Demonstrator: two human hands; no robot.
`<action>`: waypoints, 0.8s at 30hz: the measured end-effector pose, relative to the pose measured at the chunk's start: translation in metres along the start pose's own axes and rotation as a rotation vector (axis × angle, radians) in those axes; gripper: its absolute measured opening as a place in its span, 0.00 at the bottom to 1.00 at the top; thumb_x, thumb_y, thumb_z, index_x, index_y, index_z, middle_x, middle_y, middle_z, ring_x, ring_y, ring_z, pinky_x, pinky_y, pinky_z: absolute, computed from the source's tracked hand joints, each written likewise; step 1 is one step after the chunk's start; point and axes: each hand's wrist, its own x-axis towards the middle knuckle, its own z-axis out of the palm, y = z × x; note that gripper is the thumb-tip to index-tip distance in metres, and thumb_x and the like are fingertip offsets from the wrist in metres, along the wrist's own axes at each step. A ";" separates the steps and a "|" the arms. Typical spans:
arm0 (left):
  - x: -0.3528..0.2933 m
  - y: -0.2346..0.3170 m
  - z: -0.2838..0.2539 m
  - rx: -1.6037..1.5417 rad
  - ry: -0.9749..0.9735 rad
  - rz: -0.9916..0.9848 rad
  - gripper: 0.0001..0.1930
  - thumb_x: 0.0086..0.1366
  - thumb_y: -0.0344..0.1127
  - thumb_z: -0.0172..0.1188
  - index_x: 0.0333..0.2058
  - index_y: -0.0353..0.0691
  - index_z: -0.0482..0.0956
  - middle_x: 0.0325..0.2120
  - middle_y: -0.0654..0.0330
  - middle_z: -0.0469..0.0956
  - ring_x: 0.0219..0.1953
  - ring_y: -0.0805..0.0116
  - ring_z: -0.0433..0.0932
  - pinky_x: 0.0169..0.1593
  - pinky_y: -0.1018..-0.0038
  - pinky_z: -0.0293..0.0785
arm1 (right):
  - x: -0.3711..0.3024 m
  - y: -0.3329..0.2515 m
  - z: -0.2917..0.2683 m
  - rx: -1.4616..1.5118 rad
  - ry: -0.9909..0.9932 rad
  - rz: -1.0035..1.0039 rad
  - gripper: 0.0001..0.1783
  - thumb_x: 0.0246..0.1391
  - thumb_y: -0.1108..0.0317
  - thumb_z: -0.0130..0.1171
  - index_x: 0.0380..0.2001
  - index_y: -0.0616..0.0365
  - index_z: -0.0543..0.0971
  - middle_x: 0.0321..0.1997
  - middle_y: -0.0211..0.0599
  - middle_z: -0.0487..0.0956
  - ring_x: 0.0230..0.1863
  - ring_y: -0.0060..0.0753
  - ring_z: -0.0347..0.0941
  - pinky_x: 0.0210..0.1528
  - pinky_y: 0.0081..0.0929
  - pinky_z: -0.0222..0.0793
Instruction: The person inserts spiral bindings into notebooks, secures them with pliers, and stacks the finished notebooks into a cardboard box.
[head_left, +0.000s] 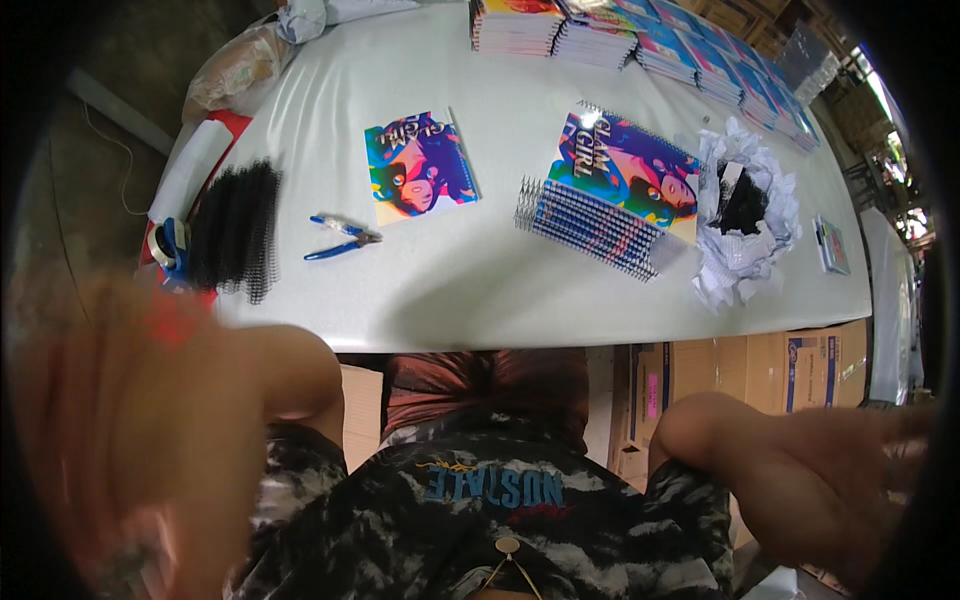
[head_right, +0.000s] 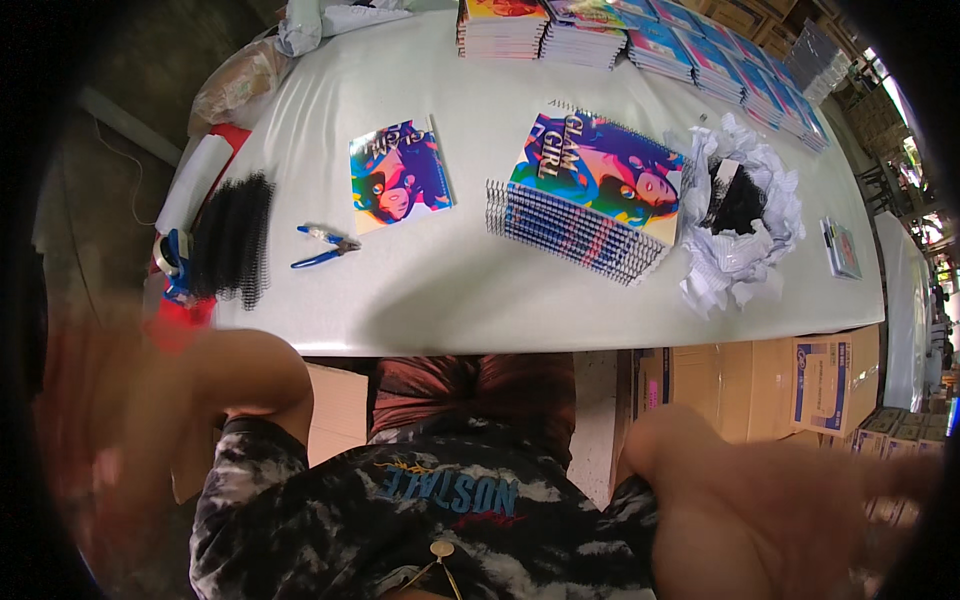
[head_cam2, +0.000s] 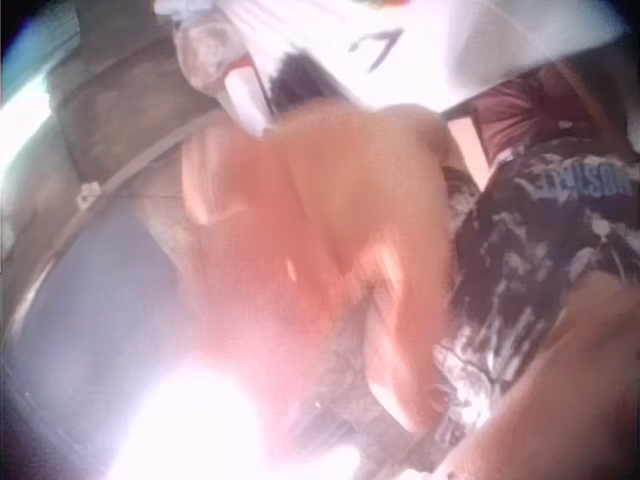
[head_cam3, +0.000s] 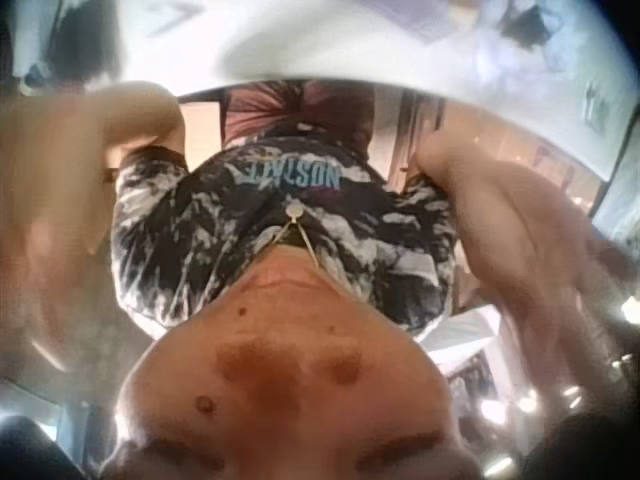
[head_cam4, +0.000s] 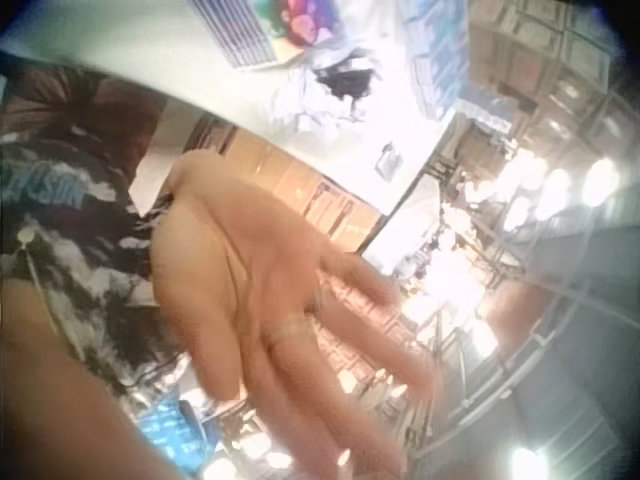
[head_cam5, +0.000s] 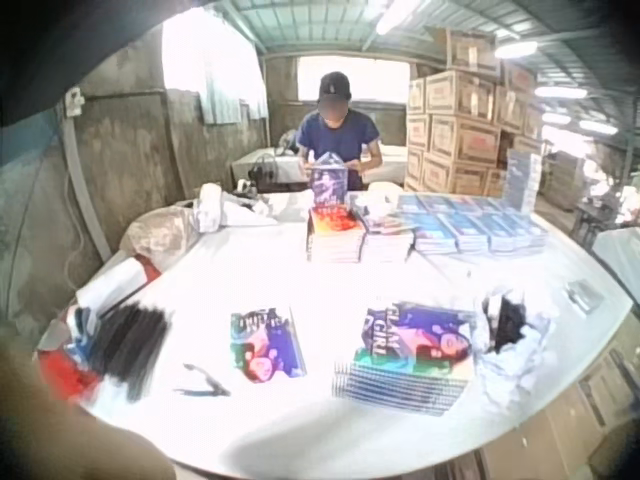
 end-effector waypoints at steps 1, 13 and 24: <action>-0.016 -0.023 0.012 0.026 -0.012 -0.104 0.15 0.60 0.38 0.58 0.44 0.38 0.76 0.35 0.57 0.78 0.37 0.66 0.75 0.42 0.72 0.70 | -0.017 0.002 0.000 -0.068 0.004 0.060 0.28 0.52 0.64 0.52 0.56 0.57 0.61 0.53 0.48 0.69 0.56 0.58 0.62 0.58 0.47 0.58; -0.292 -0.154 0.044 0.710 -1.415 -1.001 0.43 0.57 0.68 0.44 0.62 0.42 0.54 0.62 0.53 0.55 0.66 0.52 0.49 0.64 0.50 0.42 | -0.232 -0.051 0.023 -0.059 -1.060 0.734 0.36 0.41 0.67 0.66 0.57 0.51 0.67 0.61 0.37 0.67 0.64 0.45 0.56 0.56 0.41 0.55; -0.180 0.059 -0.012 0.225 -1.634 -0.955 0.40 0.57 0.58 0.55 0.61 0.38 0.56 0.63 0.48 0.52 0.64 0.47 0.49 0.64 0.52 0.43 | -0.256 -0.055 0.029 0.120 -1.154 0.568 0.17 0.44 0.64 0.57 0.41 0.48 0.78 0.47 0.26 0.77 0.53 0.28 0.70 0.48 0.32 0.59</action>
